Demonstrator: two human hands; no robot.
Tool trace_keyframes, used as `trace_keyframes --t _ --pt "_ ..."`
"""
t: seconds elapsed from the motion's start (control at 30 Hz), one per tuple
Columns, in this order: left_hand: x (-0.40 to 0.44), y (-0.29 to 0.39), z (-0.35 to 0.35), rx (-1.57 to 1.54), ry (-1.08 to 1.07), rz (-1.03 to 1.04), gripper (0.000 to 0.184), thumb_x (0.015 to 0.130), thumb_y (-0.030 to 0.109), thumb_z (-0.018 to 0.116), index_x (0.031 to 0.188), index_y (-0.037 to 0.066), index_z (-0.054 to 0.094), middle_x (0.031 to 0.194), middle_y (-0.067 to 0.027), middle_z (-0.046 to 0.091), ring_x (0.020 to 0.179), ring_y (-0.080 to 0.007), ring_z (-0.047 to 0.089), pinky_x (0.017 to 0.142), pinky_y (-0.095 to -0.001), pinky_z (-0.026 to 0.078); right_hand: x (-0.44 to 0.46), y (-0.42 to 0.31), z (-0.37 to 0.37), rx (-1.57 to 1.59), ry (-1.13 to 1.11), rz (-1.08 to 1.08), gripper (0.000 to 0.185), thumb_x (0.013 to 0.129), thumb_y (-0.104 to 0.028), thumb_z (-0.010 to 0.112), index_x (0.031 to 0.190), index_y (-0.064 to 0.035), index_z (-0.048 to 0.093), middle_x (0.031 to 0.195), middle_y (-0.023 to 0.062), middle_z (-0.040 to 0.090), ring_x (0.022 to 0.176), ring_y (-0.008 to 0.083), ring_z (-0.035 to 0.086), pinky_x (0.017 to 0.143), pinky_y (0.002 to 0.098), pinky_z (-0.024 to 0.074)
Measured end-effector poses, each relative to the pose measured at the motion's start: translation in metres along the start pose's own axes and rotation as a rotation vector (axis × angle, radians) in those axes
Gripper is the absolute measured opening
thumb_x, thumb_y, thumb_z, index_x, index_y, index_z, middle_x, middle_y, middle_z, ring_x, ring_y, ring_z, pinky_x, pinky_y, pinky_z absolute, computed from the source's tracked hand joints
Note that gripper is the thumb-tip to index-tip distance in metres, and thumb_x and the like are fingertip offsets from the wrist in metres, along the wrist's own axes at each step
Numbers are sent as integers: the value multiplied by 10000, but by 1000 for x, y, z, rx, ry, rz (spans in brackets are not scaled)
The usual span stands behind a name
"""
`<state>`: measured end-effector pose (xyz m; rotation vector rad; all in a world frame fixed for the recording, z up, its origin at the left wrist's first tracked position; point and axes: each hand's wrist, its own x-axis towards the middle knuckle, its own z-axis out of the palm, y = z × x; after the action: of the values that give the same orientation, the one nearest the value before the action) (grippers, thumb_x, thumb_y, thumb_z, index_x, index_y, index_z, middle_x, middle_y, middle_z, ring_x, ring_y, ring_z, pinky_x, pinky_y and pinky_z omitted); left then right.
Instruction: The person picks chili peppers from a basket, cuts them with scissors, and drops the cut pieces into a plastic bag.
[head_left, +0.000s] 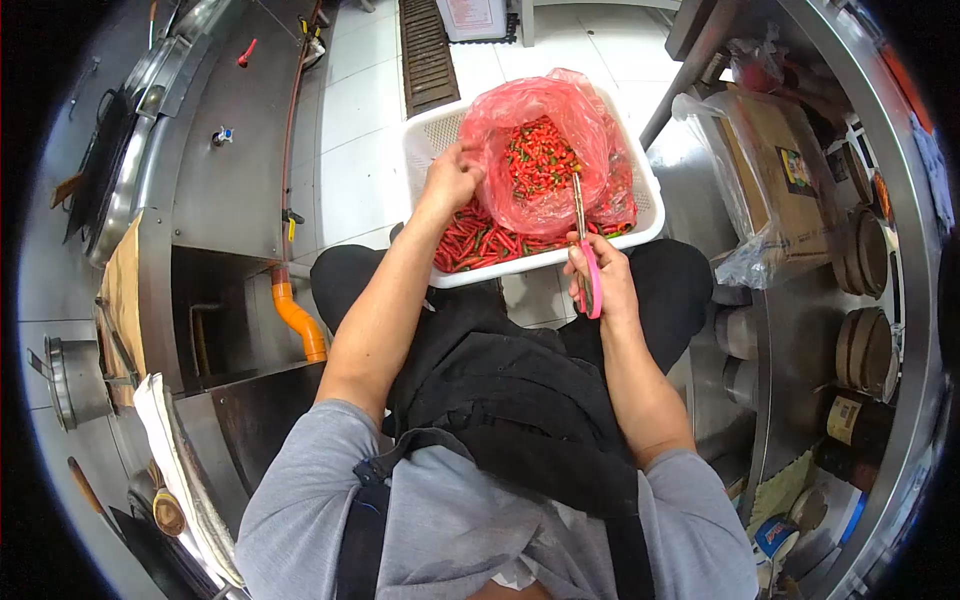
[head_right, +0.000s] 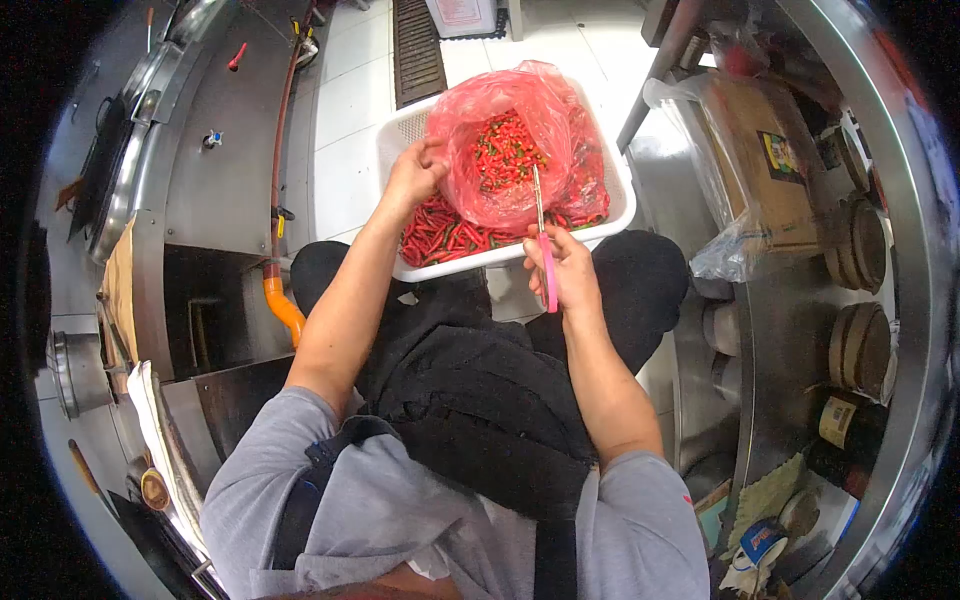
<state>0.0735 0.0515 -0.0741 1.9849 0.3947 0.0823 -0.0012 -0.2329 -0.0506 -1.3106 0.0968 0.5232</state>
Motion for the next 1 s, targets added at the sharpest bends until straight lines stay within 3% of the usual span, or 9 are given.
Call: trace_keyframes --t 0.1,0.23,0.33,0.47,0.53,0.57,0.63,0.77,1.0 --pt "-12 47 -7 -229 25 51 475 789 59 655 1253 27 558 799 -59 672 732 -135 621 678 -290 502 -3 1 0 -26 7 2 371 858 -194 715 1149 0 590 715 66 627 447 96 546 402 220 420" --pt "-1 36 -21 321 100 69 494 806 208 692 1251 37 563 873 -93 695 800 -182 655 744 -314 521 -4 0 2 -76 -13 -1 403 846 -191 729 1157 16 578 724 66 624 452 90 540 404 220 421" --pt "-14 20 -31 228 132 14 479 854 189 663 1284 27 528 908 -116 692 761 -162 645 694 -285 510 -3 8 -3 -63 -24 -28 445 842 -196 736 1178 35 557 742 71 625 464 88 543 408 222 425" --pt "-43 1 -50 95 233 -22 416 867 196 652 1231 16 564 910 -100 692 784 -150 640 749 -291 499 -5 9 -2 -75 -40 -12 496 828 -195 752 1205 51 542 770 68 631 503 88 552 450 222 440" --pt "-56 -6 -61 249 109 52 370 838 249 687 1141 42 633 824 -126 694 772 -193 667 729 -327 527 -4 9 1 -83 -48 -6 488 824 -195 756 1195 47 551 777 64 634 519 87 555 471 222 448" --pt "-65 -10 -61 399 1 99 266 866 206 655 1069 34 655 829 -101 695 765 -162 648 722 -312 513 -3 10 2 -93 -63 -11 480 822 -191 758 1190 43 557 787 61 639 552 88 567 499 222 458" --pt "-79 -5 -48 486 -150 144 196 847 200 655 959 44 689 817 -127 694 760 -202 664 717 -334 521 -2 12 6 -103 -88 -16 472 820 -188 761 1185 39 564 798 58 644 585 89 578 526 223 467" --pt "-89 7 -13 654 -389 163 218 798 200 664 933 30 692 849 -178 686 820 -311 674 765 -405 520 -1 17 9 -80 -100 -8 470 821 -169 761 1192 40 561 826 67 655 664 104 613 565 228 489" --pt "-87 3 10 663 -346 205 201 760 153 664 894 5 649 877 -201 666 893 -359 647 795 -447 504 -2 18 2 -86 -72 -5 473 824 -162 759 1196 47 557 855 82 667 704 119 637 553 240 502"
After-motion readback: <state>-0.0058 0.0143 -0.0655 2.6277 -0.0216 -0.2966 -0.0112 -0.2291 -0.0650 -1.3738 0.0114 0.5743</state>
